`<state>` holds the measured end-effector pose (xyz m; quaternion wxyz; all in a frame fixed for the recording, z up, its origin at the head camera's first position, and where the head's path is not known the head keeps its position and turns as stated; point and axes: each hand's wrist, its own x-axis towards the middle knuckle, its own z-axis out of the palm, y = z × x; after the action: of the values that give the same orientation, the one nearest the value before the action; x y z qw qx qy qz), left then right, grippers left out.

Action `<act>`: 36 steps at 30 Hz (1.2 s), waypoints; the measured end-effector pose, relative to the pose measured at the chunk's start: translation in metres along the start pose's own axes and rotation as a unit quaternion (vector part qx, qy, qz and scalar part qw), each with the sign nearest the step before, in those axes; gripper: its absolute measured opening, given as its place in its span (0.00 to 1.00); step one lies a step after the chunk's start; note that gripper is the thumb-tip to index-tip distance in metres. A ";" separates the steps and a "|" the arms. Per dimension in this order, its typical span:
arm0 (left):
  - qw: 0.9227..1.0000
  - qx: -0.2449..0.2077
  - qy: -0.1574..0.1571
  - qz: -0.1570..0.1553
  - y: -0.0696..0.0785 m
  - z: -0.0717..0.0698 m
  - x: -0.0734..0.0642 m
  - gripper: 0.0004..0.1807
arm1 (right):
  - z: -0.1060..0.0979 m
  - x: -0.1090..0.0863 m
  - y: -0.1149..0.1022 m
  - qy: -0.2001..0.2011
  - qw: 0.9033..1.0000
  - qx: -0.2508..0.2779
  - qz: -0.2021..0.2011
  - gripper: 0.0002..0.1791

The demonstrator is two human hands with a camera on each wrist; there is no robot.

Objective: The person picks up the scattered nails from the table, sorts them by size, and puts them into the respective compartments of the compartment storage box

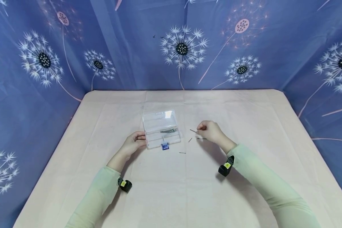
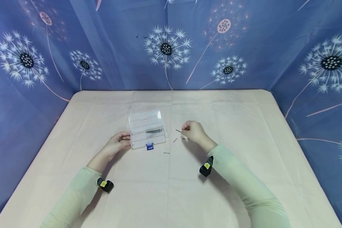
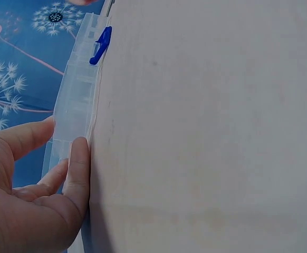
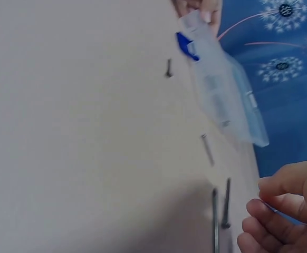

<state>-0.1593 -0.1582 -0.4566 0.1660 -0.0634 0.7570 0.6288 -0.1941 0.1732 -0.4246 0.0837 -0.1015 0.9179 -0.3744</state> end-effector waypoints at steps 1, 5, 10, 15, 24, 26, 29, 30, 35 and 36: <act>1.000 -0.001 0.000 -0.001 -0.001 0.000 0.000 0.28 | 0.001 0.000 0.003 0.000 1.000 -0.005 0.000 0.07; 1.000 -0.005 0.000 -0.002 -0.003 0.000 0.001 0.28 | 0.004 -0.002 0.013 0.000 1.000 -0.025 0.003 0.06; 1.000 -0.006 -0.001 -0.004 -0.004 0.000 0.001 0.28 | 0.007 -0.005 0.019 0.002 0.999 -0.036 0.014 0.05; 1.000 -0.005 -0.002 -0.004 -0.005 0.000 0.002 0.28 | 0.007 -0.007 0.024 0.007 0.999 -0.041 0.016 0.04; 1.000 -0.010 0.001 -0.004 -0.007 0.000 0.004 0.28 | 0.006 -0.007 0.030 0.005 0.999 -0.047 0.010 0.04; 1.000 -0.007 0.001 -0.003 -0.006 0.000 0.004 0.28 | 0.005 -0.007 0.031 -0.002 0.999 -0.047 0.008 0.04; 1.000 -0.004 0.001 -0.001 -0.005 0.000 0.004 0.28 | 0.004 -0.005 0.031 -0.015 0.998 -0.054 -0.003 0.04; 1.000 -0.003 0.000 0.000 -0.005 -0.001 0.003 0.28 | 0.003 -0.005 0.031 -0.021 0.998 -0.056 -0.009 0.04; 1.000 0.001 0.000 -0.002 -0.003 0.000 0.001 0.28 | 0.001 -0.004 0.031 -0.030 0.996 -0.070 -0.038 0.04; 1.000 0.001 0.001 -0.003 -0.002 0.001 0.001 0.28 | 0.001 -0.005 0.032 -0.029 0.996 -0.070 -0.040 0.04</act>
<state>-0.1597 -0.1579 -0.4593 0.1674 -0.0658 0.7574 0.6277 -0.1935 0.1962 -0.4471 0.0883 -0.1548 0.9342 -0.3092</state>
